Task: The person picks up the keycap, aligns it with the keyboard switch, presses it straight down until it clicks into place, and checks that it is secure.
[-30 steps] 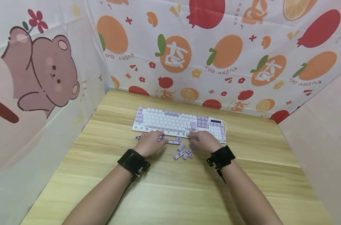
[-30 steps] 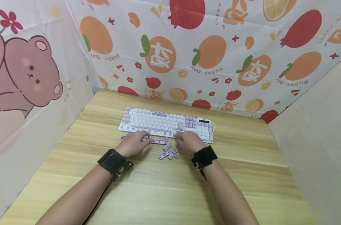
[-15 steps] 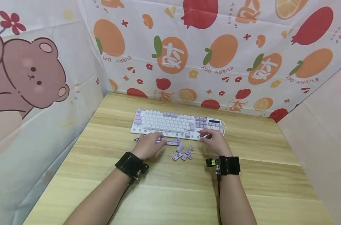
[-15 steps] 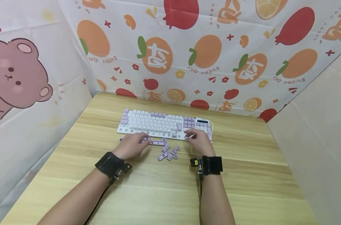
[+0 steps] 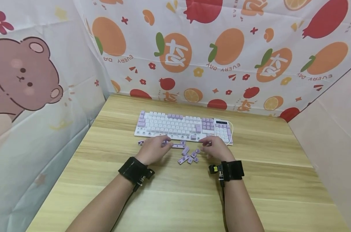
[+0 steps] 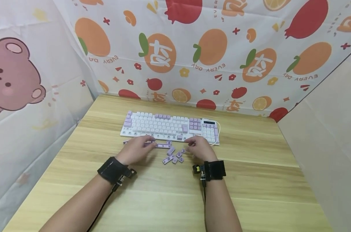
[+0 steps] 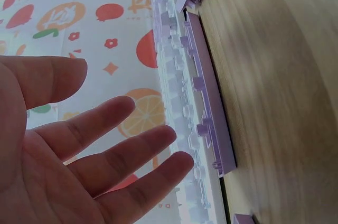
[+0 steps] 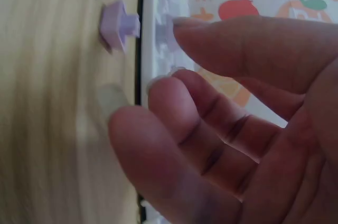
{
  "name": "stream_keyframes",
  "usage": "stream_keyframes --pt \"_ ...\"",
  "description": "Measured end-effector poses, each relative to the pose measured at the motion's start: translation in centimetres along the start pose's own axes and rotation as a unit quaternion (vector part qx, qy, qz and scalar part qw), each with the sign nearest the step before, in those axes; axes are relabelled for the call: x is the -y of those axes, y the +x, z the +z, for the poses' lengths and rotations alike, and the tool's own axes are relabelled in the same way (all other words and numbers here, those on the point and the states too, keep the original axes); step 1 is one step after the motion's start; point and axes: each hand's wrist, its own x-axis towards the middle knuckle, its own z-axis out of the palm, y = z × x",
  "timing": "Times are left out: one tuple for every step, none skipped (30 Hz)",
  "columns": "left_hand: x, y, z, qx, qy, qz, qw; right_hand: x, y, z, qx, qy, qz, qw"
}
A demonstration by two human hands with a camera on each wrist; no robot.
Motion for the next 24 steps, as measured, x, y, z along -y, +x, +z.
stream_keyframes --pt "-0.1 0.0 0.0 -0.002 0.0 0.003 1.0 0.0 0.1 0.2 0.006 -0.003 -0.001 1.0" --pt "-0.2 -0.1 0.1 -0.003 0.0 0.006 1.0 0.1 0.1 0.4 0.013 -0.001 -0.003 0.9999" --pt "-0.3 -0.1 0.1 -0.005 0.0 0.008 1.0 0.1 0.1 0.6 0.021 0.001 -0.005 0.9998" --pt "-0.3 -0.1 0.1 -0.007 0.002 0.011 0.9999 0.2 0.1 0.8 0.03 0.0 -0.006 0.9995" --pt "-0.4 -0.2 0.2 -0.009 0.004 0.014 0.9999 0.2 0.1 1.0 0.04 0.003 -0.006 0.9992" --pt "-0.4 -0.2 0.2 -0.012 0.005 0.017 0.9998 0.3 0.2 1.2 0.048 0.002 -0.006 0.9988" --pt "-0.5 -0.2 0.3 -0.013 0.004 0.02 0.9997 0.3 0.2 1.4 0.051 0.0 -0.004 0.9987" --pt "-0.6 -0.2 0.3 -0.014 0.001 0.021 0.9997 0.4 0.2 1.6 0.052 -0.005 -0.004 0.9986" --pt "-0.8 -0.2 0.4 -0.014 -0.002 0.023 0.9996 0.4 0.3 1.7 0.05 -0.013 -0.003 0.9987" --pt "-0.9 -0.3 0.5 -0.012 -0.003 0.025 0.9996 0.4 0.3 1.9 0.048 -0.023 -0.001 0.9986" --pt "-1.0 -0.3 0.6 -0.01 -0.006 0.025 0.9996 0.4 0.4 2.0 0.045 -0.032 0.002 0.9985" --pt "-1.2 -0.4 0.7 -0.008 -0.009 0.025 0.9996 0.4 0.4 2.1 0.042 -0.042 0.003 0.9982" --pt "-1.3 -0.4 0.8 -0.006 -0.013 0.024 0.9996 0.4 0.4 2.2 0.042 -0.047 0.008 0.998" --pt "-1.4 -0.4 0.9 -0.004 -0.015 0.024 0.9996 0.4 0.4 2.3 0.043 -0.053 0.01 0.9976" --pt "-1.5 -0.4 1.0 -0.003 -0.015 0.023 0.9996 0.3 0.4 2.3 0.046 -0.056 0.012 0.9973" --pt "-1.6 -0.5 1.0 -0.003 -0.016 0.022 0.9996 0.3 0.4 2.3 0.047 -0.058 0.012 0.9971" --pt "-1.7 -0.5 1.0 -0.004 -0.018 0.021 0.9996 0.3 0.3 2.3 0.046 -0.061 0.012 0.997" --pt "-1.8 -0.5 1.0 -0.004 -0.021 0.02 0.9996 0.3 0.3 2.2 0.043 -0.062 0.01 0.9971" --pt "-1.9 -0.6 1.0 -0.006 -0.023 0.019 0.9995 0.4 0.2 2.0 0.039 -0.061 0.01 0.9973" --pt "-2.0 -0.6 0.9 -0.008 -0.026 0.02 0.9994 0.5 0.1 1.9 0.034 -0.059 0.007 0.9976" --pt "-2.1 -0.6 0.8 -0.01 -0.029 0.021 0.9993 0.5 0.0 1.7 0.027 -0.053 0.005 0.9982" --pt "-2.3 -0.7 0.7 -0.013 -0.033 0.023 0.9991 0.7 0.0 1.5 0.021 -0.037 0.004 0.9991" --pt "-2.4 -0.7 0.6 -0.016 -0.035 0.026 0.9989 0.9 -0.1 1.3 0.018 -0.014 0.002 0.9997" --pt "-2.6 -0.7 0.4 -0.019 -0.039 0.03 0.9986 1.0 -0.1 1.2 0.016 0.012 0.0 0.9998"
